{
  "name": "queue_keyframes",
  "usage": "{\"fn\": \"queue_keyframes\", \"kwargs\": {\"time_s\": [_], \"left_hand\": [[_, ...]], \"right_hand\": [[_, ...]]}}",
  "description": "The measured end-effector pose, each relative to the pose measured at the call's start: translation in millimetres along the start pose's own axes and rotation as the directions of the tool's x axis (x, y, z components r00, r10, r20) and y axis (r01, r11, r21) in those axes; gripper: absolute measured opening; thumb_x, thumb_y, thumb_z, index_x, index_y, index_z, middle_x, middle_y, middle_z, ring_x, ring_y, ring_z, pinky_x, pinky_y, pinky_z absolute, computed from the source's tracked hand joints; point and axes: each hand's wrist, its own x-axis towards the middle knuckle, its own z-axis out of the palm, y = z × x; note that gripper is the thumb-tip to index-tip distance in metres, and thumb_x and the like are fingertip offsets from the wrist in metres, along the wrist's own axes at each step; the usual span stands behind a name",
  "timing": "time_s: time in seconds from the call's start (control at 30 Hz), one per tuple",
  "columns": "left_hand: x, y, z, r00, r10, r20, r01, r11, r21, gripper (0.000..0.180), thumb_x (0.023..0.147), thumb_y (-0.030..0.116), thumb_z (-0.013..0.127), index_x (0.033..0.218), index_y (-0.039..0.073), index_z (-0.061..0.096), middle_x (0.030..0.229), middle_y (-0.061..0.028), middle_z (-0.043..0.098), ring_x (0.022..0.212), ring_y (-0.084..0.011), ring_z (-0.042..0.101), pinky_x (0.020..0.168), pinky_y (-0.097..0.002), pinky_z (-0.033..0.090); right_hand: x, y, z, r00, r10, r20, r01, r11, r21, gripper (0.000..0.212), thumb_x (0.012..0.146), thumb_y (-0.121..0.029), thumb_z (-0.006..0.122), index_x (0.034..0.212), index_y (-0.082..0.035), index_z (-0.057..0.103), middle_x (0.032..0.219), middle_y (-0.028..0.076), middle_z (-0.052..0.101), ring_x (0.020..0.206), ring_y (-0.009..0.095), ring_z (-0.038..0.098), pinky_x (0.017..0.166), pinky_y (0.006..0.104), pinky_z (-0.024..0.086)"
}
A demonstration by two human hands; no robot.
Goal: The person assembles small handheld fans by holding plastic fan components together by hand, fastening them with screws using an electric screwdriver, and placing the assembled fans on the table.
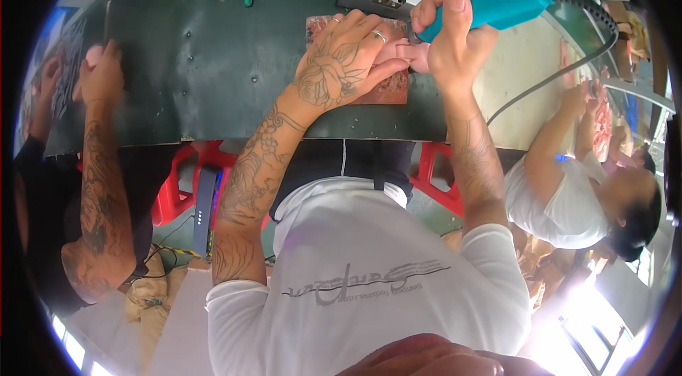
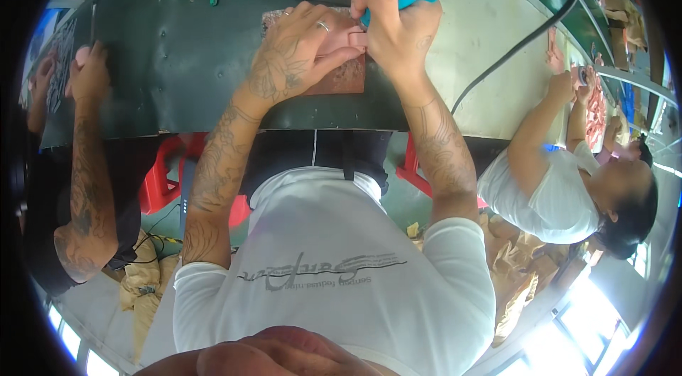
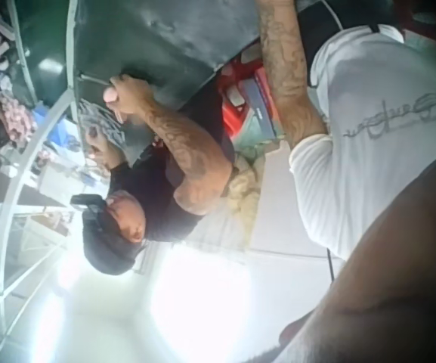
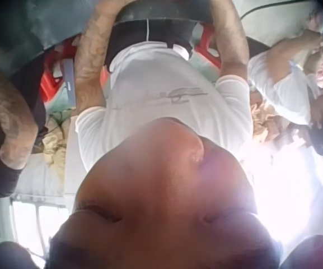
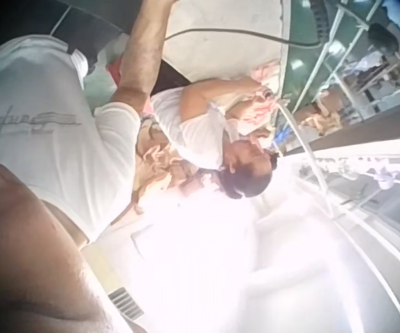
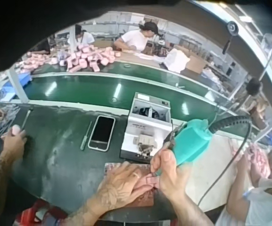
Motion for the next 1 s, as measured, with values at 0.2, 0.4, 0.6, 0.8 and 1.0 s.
{"fn": "queue_keyframes", "kwargs": {"time_s": [0.2,0.4,0.6,0.8,1.0], "left_hand": [[-3,-3,2,1.000,-0.013,0.024,0.013,1.000,0.009,0.045,0.091,0.042,0.073,0.116,0.005,0.067,0.108,-0.0096,0.066,0.102,-0.0304,0.061,0.091,-0.0448,0.050],[-7,-3,5,0.999,-0.037,0.031,0.038,0.999,-0.027,0.038,0.092,0.037,0.072,0.116,0.007,0.071,0.114,-0.0136,0.065,0.107,-0.0356,0.060,0.094,-0.0481,0.050],[-8,-5,5,0.997,-0.057,0.047,0.061,0.993,-0.100,0.034,0.094,0.034,0.065,0.117,0.010,0.070,0.115,-0.0141,0.068,0.113,-0.0391,0.062,0.103,-0.0518,0.047],[-7,-1,0,0.996,-0.057,0.073,0.064,0.994,-0.088,0.036,0.091,0.032,0.065,0.117,0.008,0.071,0.113,-0.0144,0.067,0.110,-0.0375,0.062,0.103,-0.0509,0.048],[-6,-5,3,0.998,-0.048,0.040,0.050,0.998,-0.038,0.036,0.090,0.031,0.066,0.118,0.009,0.073,0.111,-0.0138,0.066,0.106,-0.0349,0.061,0.102,-0.0495,0.048]], "right_hand": [[-3,-1,6,0.994,0.086,-0.067,-0.084,0.996,0.036,0.043,0.107,-0.038,0.060,0.094,0.003,0.059,0.072,0.007,0.057,0.064,0.018,0.057,0.062,0.0340,0.049],[19,-20,12,0.995,0.024,-0.100,-0.026,0.999,-0.022,0.042,0.107,-0.038,0.059,0.101,0.003,0.061,0.073,0.006,0.060,0.066,0.017,0.060,0.061,0.0310,0.048],[47,15,37,0.974,-0.194,-0.121,0.207,0.972,0.109,0.039,0.108,-0.037,0.058,0.100,0.001,0.061,0.072,0.004,0.061,0.064,0.015,0.059,0.059,0.0290,0.047],[45,11,28,0.992,-0.129,-0.002,0.128,0.976,0.174,0.035,0.106,-0.034,0.062,0.101,0.000,0.062,0.071,0.003,0.060,0.062,0.013,0.058,0.058,0.0275,0.047],[5,-31,0,0.996,0.022,-0.091,-0.019,0.999,0.038,0.050,0.105,-0.042,0.061,0.111,0.008,0.060,0.071,0.009,0.058,0.063,0.020,0.057,0.058,0.0339,0.048]]}}
